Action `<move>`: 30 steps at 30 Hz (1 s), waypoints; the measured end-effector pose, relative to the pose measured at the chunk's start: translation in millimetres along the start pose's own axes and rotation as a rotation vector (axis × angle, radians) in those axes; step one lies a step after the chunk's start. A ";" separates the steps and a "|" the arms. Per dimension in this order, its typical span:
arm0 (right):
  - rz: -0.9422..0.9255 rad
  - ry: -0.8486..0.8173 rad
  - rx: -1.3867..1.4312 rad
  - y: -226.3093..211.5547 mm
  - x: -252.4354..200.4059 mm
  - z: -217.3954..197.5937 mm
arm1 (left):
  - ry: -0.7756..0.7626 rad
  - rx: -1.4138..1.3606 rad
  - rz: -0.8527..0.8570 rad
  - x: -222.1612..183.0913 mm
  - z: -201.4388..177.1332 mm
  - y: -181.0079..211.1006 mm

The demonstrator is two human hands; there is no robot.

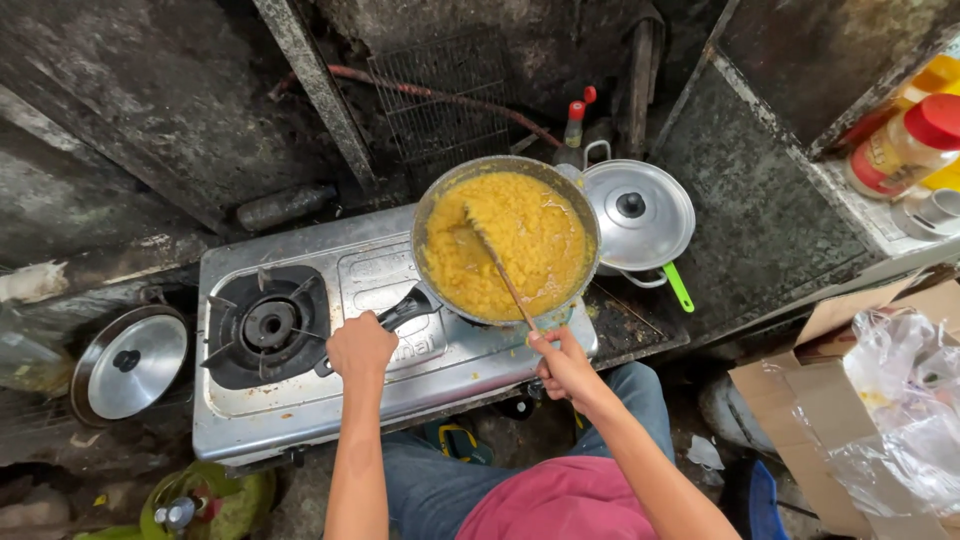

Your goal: Stirring a thick yellow mixture in a pan on a gas stove using a wooden spatula to ensure even cooking.

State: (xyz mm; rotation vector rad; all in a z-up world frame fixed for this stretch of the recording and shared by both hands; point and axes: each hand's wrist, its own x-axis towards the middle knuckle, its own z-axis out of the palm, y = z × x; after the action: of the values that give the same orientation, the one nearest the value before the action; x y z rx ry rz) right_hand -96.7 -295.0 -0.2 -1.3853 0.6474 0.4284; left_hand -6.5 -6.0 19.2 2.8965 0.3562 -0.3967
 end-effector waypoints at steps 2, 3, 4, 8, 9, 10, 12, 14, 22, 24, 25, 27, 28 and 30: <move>0.016 -0.022 0.066 -3.2 -5.7 2.1 | 0.003 -0.002 -0.002 3.3 2.0 -1.2; 0.034 -0.040 0.133 -3.9 -9.4 3.0 | 0.004 -0.005 -0.002 4.4 3.7 -2.0; 0.035 -0.041 0.133 -7.6 -16.1 4.7 | 0.003 -0.004 -0.002 2.7 1.8 -1.9; 0.142 -0.093 0.304 -35.7 -50.7 8.0 | -0.001 0.000 -0.012 -2.2 -1.6 0.6; 0.178 -0.097 0.350 -45.8 -61.3 8.3 | -0.005 0.003 -0.012 -3.1 -1.6 1.5; 0.178 -0.096 0.351 -30.4 -49.6 -1.4 | -0.006 0.003 -0.011 -3.4 0.7 0.1; 0.226 -0.258 0.757 -4.0 -22.3 -20.3 | 0.019 0.000 -0.007 0.9 2.7 -0.5; 0.236 -0.383 0.886 23.0 -10.4 -33.9 | 0.014 -0.003 -0.009 -2.4 3.3 -0.5; 0.250 -0.540 0.812 -1.9 -42.2 -58.4 | -0.134 0.168 -0.066 20.6 16.2 -4.4; 0.122 -0.392 0.401 -30.2 -64.1 -64.2 | -0.117 0.165 -0.057 19.4 16.5 -5.0; 0.119 -0.397 0.399 -36.5 -58.0 -76.2 | -0.112 0.163 -0.060 20.3 15.6 -5.5; -0.047 -0.283 0.071 -46.2 -48.2 -102.5 | -0.137 0.173 -0.053 19.6 17.2 -5.4; -0.046 -0.282 0.071 -52.5 -46.6 -107.8 | -0.138 0.173 -0.052 17.8 17.0 -6.3; -0.085 0.040 -0.414 -68.9 -41.7 -118.9 | -0.117 0.160 -0.048 17.7 15.1 -5.5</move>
State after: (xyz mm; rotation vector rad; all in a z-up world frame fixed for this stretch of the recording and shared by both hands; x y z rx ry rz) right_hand -104.8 -418.6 72.4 -1.8113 0.5476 0.4854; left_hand 5.0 -0.5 -1.0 3.0055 0.3927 -0.6262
